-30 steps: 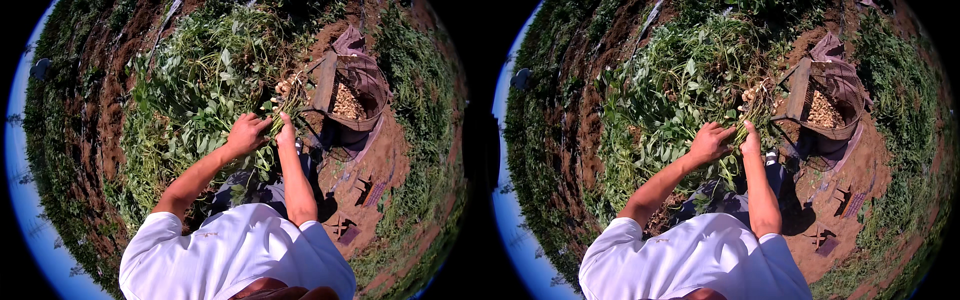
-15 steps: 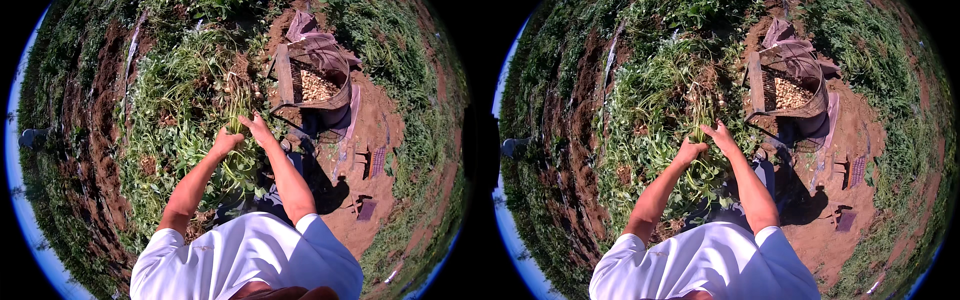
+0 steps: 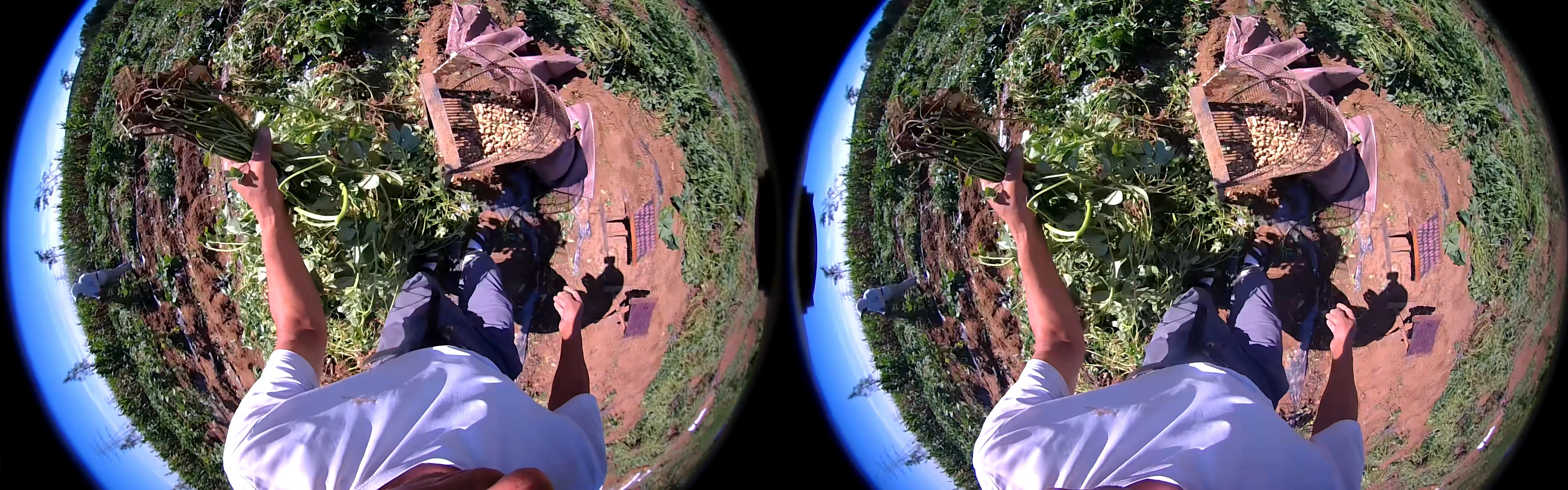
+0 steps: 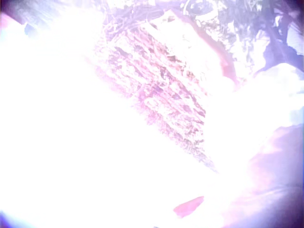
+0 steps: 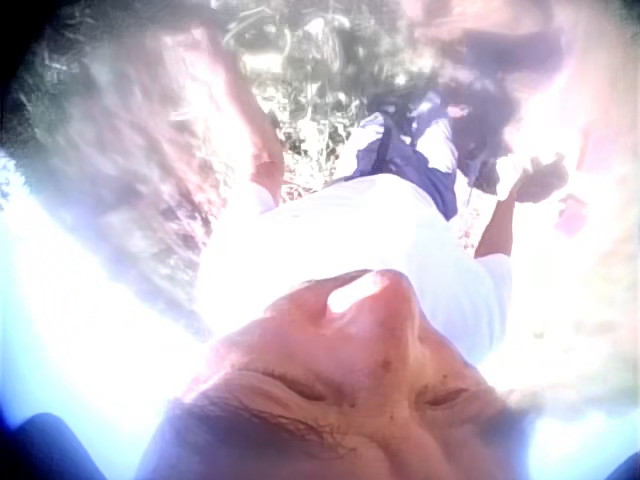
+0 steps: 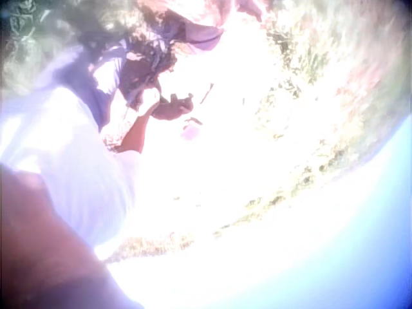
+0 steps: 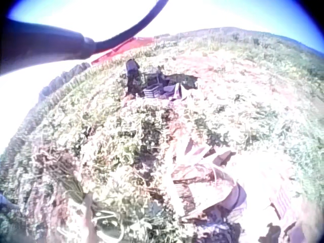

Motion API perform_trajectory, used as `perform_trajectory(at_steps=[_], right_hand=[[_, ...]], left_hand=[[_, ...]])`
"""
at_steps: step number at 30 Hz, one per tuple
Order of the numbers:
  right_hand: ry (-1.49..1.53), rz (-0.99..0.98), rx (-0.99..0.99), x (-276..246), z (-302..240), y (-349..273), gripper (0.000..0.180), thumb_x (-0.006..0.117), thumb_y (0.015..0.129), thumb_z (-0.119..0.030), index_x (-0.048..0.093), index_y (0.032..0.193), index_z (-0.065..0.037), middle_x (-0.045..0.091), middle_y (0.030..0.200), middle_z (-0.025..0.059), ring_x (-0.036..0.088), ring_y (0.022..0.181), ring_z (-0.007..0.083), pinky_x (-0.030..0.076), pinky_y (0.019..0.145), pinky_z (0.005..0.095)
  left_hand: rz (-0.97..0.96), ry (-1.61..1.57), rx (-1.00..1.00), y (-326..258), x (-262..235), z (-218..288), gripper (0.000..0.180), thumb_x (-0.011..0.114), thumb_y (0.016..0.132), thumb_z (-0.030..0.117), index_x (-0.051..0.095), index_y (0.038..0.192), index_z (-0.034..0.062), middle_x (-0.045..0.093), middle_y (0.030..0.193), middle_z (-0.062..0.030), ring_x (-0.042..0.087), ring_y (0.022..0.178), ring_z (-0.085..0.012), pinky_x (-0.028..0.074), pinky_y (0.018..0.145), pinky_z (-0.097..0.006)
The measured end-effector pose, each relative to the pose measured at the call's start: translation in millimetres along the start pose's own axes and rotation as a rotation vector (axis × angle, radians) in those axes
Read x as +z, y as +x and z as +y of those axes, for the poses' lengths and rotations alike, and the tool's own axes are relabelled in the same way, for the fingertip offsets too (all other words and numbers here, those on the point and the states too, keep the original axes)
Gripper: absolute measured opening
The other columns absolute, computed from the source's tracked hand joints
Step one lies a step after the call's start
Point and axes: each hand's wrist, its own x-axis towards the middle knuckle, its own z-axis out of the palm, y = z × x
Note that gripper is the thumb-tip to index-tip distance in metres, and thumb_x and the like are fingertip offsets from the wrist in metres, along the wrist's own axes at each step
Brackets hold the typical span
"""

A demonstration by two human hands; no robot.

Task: The person picks up peanut plants from the ground, pulls the peanuts from the roots by hand, and places them into a basket.

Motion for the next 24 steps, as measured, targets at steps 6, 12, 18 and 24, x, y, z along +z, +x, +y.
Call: perform_trajectory(at_steps=[6,12,18,24], right_hand=[[0.288,0.288,0.124,-161,209,-118,0.014,0.059,0.09,-0.013,0.06,0.102,-0.006,0.056,0.073,0.0029,0.052,0.058,0.0122,0.038,0.046,0.0252],[0.738,0.173,0.448,-104,393,-314,0.016,0.054,0.097,-0.02,0.056,0.109,-0.01,0.06,0.086,0.0061,0.057,0.065,0.019,0.04,0.048,0.0268],[0.661,0.375,0.479,-18,435,-428,0.033,0.064,0.091,-0.024,0.059,0.121,-0.012,0.064,0.098,0.0056,0.066,0.089,0.0231,0.053,0.077,0.0359],[0.557,0.413,0.618,22,476,-440,0.032,0.066,0.089,-0.02,0.059,0.119,-0.013,0.065,0.1,0.0066,0.065,0.085,0.023,0.054,0.075,0.0358]], left_hand=[[0.203,0.075,0.395,55,71,38,0.037,0.078,0.082,0.02,0.061,0.102,-0.0066,0.069,0.097,-0.0126,0.064,0.074,-0.0181,0.05,0.061,-0.032],[-0.385,0.708,0.699,-30,207,-78,0.04,0.073,0.082,0.027,0.061,0.112,0.0023,0.07,0.082,-0.0156,0.066,0.073,-0.0326,0.052,0.075,-0.042],[-1.578,1.425,0.611,-129,179,-301,0.033,0.055,0.088,0.015,0.058,0.12,0.0069,0.071,0.106,-0.0122,0.068,0.101,-0.0296,0.047,0.09,-0.048],[-1.248,1.093,0.659,-69,194,-263,0.027,0.052,0.087,0.016,0.058,0.111,0.0059,0.07,0.089,-0.0142,0.069,0.084,-0.0348,0.053,0.073,-0.047]])
